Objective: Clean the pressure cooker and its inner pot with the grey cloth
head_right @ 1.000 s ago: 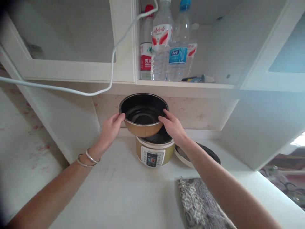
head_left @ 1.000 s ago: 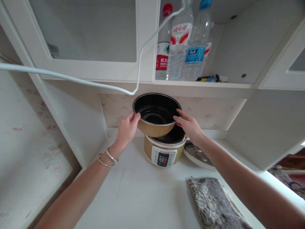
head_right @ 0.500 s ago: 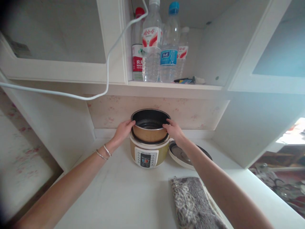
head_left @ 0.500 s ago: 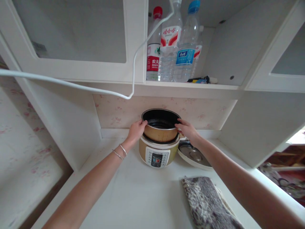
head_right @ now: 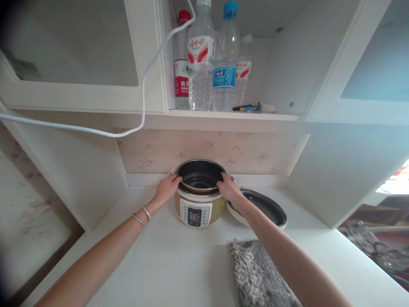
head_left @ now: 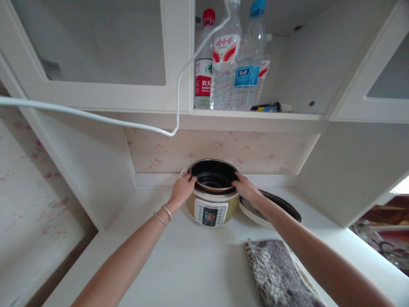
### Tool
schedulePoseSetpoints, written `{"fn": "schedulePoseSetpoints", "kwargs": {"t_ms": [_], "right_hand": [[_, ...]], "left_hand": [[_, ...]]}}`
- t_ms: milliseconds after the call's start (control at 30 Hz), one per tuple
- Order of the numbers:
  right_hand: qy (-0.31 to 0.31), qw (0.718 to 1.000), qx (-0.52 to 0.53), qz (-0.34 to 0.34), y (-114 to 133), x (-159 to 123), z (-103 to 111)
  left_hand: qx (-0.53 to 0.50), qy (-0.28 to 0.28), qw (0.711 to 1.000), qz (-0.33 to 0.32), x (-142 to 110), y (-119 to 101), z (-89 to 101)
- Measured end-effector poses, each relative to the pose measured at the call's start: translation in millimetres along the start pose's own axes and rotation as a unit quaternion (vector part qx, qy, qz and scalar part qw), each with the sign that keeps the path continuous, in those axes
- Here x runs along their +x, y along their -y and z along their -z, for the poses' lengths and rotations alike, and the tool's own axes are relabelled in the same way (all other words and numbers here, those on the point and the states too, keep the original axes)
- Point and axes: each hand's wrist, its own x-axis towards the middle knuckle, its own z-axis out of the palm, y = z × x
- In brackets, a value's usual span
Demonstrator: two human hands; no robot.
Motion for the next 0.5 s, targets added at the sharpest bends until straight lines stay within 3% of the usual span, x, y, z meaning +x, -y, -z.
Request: {"fn": "schedulePoseSetpoints", "kwargs": {"t_ms": [133,267,367,500], "right_hand": [[0.003,1.0,-0.012,-0.005,2.4,-3.1,-2.6],[-0.026,0.999,-0.015,0.018,4.3,-15.0,2.8],[-0.059,0.994,0.057,0.07,-2.6,-39.1,11.6],[0.006,0.981,0.172,0.088,-29.7,-86.7,30.5]], "left_hand": [[0.01,0.0,0.999,-0.04,-4.3,9.2,-6.8],[0.012,-0.002,0.999,-0.036,-10.6,16.1,-14.6],[-0.014,-0.021,0.998,-0.062,-12.5,28.7,-16.3],[0.015,-0.07,0.995,-0.074,0.1,58.8,-9.9]]}}
